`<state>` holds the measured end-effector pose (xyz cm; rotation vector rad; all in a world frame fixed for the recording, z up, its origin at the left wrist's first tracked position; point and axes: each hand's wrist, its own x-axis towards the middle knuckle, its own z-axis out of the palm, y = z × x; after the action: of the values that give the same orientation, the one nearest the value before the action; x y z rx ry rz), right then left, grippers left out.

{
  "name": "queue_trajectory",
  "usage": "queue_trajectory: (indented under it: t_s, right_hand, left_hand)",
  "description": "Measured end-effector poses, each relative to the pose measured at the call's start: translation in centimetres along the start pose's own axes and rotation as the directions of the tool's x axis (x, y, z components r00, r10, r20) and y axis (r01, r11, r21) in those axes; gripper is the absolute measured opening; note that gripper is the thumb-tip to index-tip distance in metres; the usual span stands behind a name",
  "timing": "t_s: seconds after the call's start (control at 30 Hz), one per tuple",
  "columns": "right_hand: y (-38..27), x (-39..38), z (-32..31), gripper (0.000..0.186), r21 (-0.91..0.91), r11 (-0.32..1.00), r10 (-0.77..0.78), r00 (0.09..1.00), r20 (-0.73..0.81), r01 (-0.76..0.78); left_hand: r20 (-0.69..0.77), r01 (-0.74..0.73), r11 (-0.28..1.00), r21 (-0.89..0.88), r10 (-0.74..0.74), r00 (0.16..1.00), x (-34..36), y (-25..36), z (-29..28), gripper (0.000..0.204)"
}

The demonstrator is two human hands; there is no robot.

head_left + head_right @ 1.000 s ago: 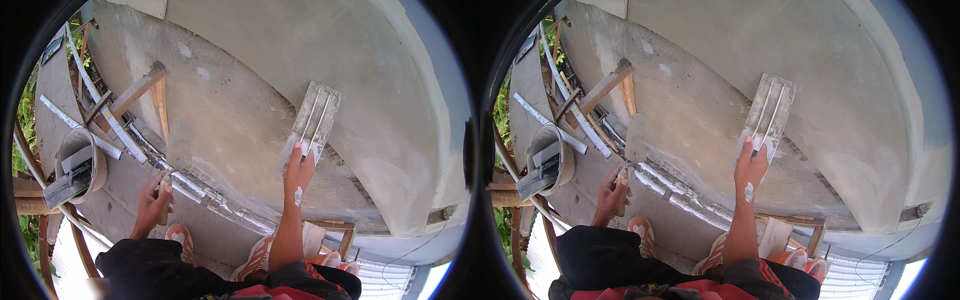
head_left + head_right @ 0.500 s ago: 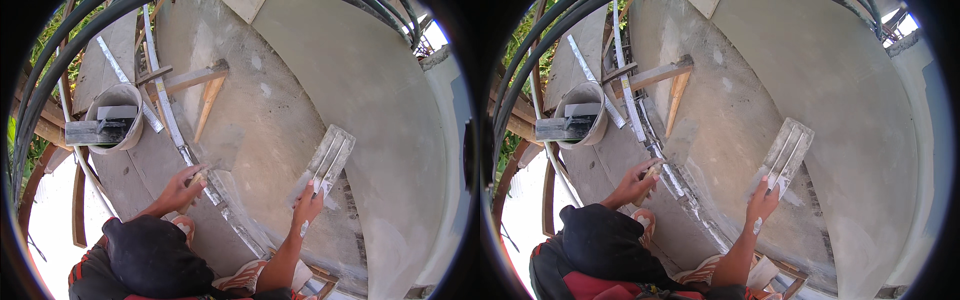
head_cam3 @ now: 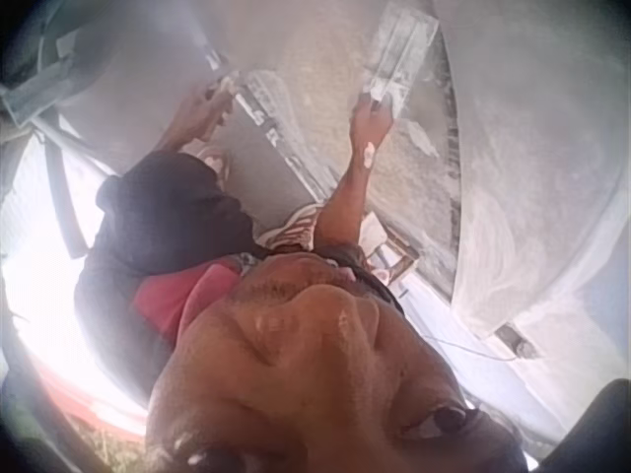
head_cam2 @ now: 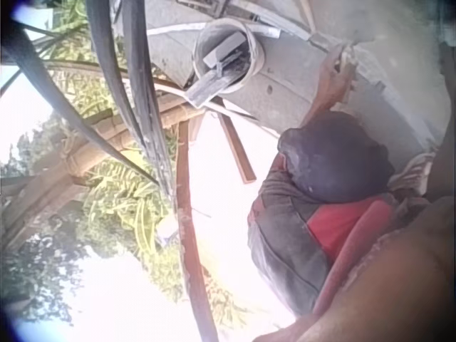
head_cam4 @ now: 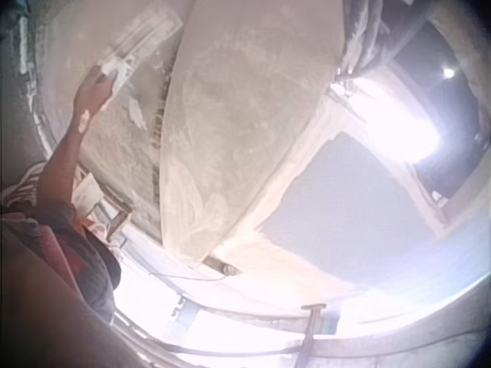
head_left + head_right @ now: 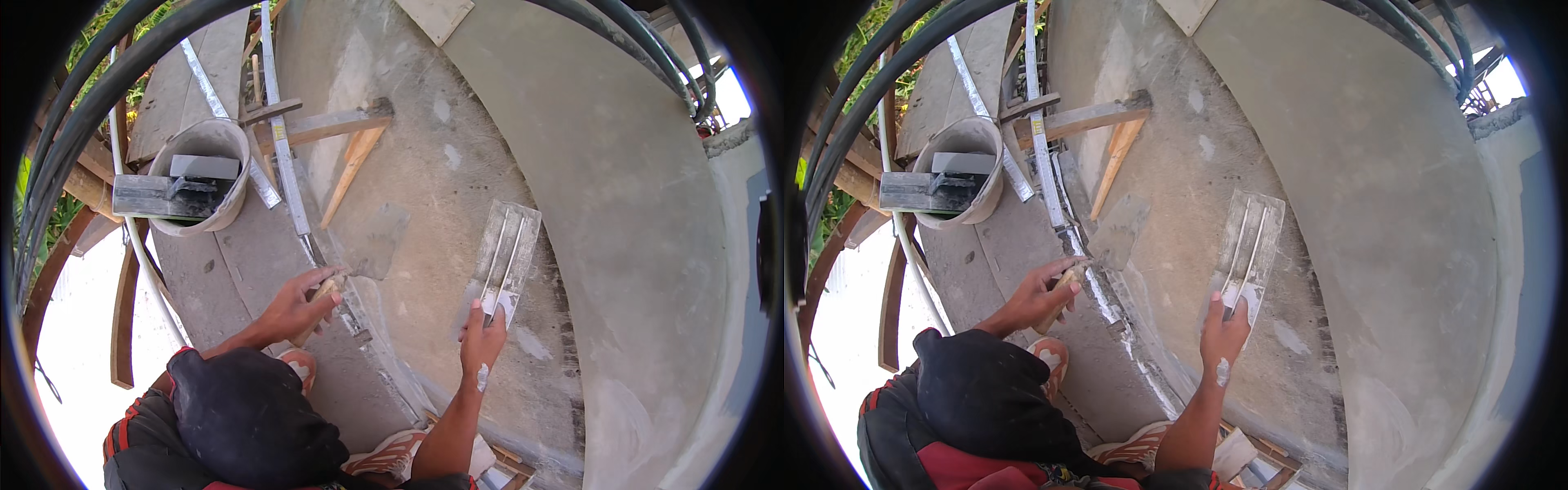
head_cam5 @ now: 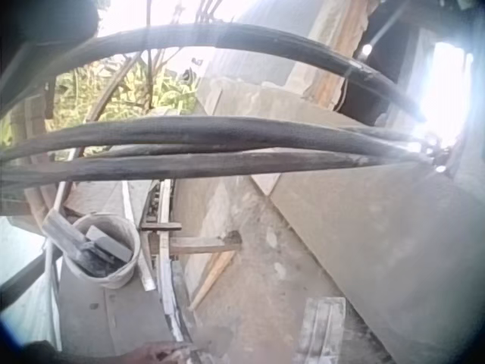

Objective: The person applies plaster to a curved wall using a trowel and a finishing float, smoothing the surface in broad strokes. The person then uses a brush to clean the edge of the plastered area.

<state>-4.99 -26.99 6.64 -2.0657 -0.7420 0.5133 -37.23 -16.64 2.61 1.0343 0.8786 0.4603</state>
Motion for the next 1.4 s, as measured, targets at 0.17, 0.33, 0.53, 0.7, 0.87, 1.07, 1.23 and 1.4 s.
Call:
queue_trajectory:
  t_s: [0.17, 0.33, 0.53, 0.7, 0.87, 1.07, 1.23, 1.4]
  right_hand:
    - [-0.1, -1.1, 1.5, 0.029, 0.202, 0.979, -0.073, 0.978, 0.195, 0.033]
    - [1.3, -2.2, 3.5, 0.035, 0.333, 0.907, 0.078, 0.880, 0.468, -0.257]
    - [3.5, -2.7, 5.4, 0.034, 0.257, 0.918, 0.102, 0.805, 0.585, -0.303]
    - [4.9, -1.9, 4.0, 0.032, -0.079, 0.996, -0.011, 0.899, 0.439, 0.050]
    - [4.2, -1.9, 3.1, 0.032, 0.339, 0.888, 0.097, 0.846, 0.524, -0.312]
    - [3.3, -2.3, 4.1, 0.033, 0.121, 0.989, 0.002, 0.825, 0.565, -0.086]
    - [2.3, -1.9, 2.7, 0.028, -0.170, 0.985, 0.048, 0.972, 0.229, -0.008]
    - [-3.3, 1.1, -0.6, 0.044, 0.204, 0.954, -0.238, 0.969, 0.063, 0.221]
  left_hand:
    - [0.086, 0.098, 0.952, -0.290, -0.076, 0.993, 0.1, 0.0, -1.4, 0.060]
    - [0.180, 0.223, 0.893, -0.391, -0.163, 0.970, 0.2, -0.3, -1.7, 0.057]
    - [0.252, 0.227, 0.823, -0.521, -0.105, 0.962, -0.3, -0.9, -1.6, 0.052]
    - [0.216, 0.149, 0.780, -0.608, -0.019, 0.976, -0.4, -1.0, -3.0, 0.048]
    - [0.205, 0.138, 0.800, -0.584, -0.019, 0.979, -0.2, -0.4, -2.8, 0.046]
    - [0.297, 0.204, 0.814, -0.543, -0.041, 0.954, -0.4, -1.3, -1.5, 0.048]
    - [0.165, 0.122, 0.775, -0.620, -0.023, 0.986, -0.2, -2.1, -3.0, 0.045]
    - [0.141, 0.069, 0.822, -0.566, 0.014, 0.990, -0.2, -0.9, -2.7, 0.046]
